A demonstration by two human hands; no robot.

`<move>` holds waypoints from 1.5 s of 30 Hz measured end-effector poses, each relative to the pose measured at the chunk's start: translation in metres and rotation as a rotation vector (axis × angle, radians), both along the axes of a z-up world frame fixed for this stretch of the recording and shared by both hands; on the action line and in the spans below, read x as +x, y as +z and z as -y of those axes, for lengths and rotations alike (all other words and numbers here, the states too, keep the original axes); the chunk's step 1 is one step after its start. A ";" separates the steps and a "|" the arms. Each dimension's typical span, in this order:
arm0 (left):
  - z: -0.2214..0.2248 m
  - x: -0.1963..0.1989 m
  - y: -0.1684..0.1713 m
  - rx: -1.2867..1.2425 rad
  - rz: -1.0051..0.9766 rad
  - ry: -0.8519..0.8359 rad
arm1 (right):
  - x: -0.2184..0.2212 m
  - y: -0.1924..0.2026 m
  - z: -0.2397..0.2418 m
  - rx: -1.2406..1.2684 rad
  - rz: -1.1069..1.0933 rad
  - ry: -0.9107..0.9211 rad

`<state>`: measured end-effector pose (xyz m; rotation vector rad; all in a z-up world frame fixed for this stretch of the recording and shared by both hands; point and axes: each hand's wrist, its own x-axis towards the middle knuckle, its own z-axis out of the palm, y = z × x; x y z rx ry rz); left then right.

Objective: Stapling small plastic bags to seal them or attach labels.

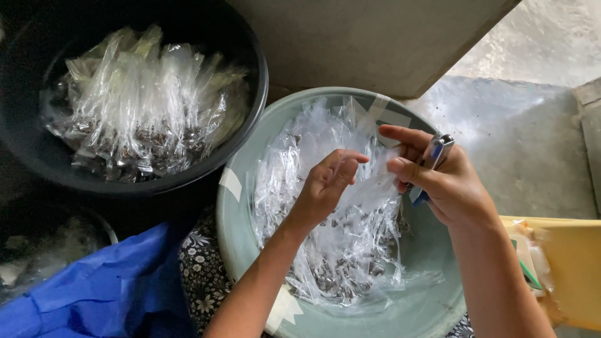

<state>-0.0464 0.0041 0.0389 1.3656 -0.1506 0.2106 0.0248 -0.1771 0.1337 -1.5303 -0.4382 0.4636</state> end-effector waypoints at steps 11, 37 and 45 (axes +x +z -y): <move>0.009 -0.009 0.001 0.190 0.126 0.081 | 0.000 -0.005 0.001 0.033 0.061 -0.043; 0.042 0.000 -0.028 -0.097 -0.062 -0.098 | 0.020 -0.057 -0.005 0.233 -0.086 -0.295; 0.027 -0.005 -0.022 0.168 -0.194 0.050 | -0.010 -0.050 -0.033 0.357 -0.560 -0.284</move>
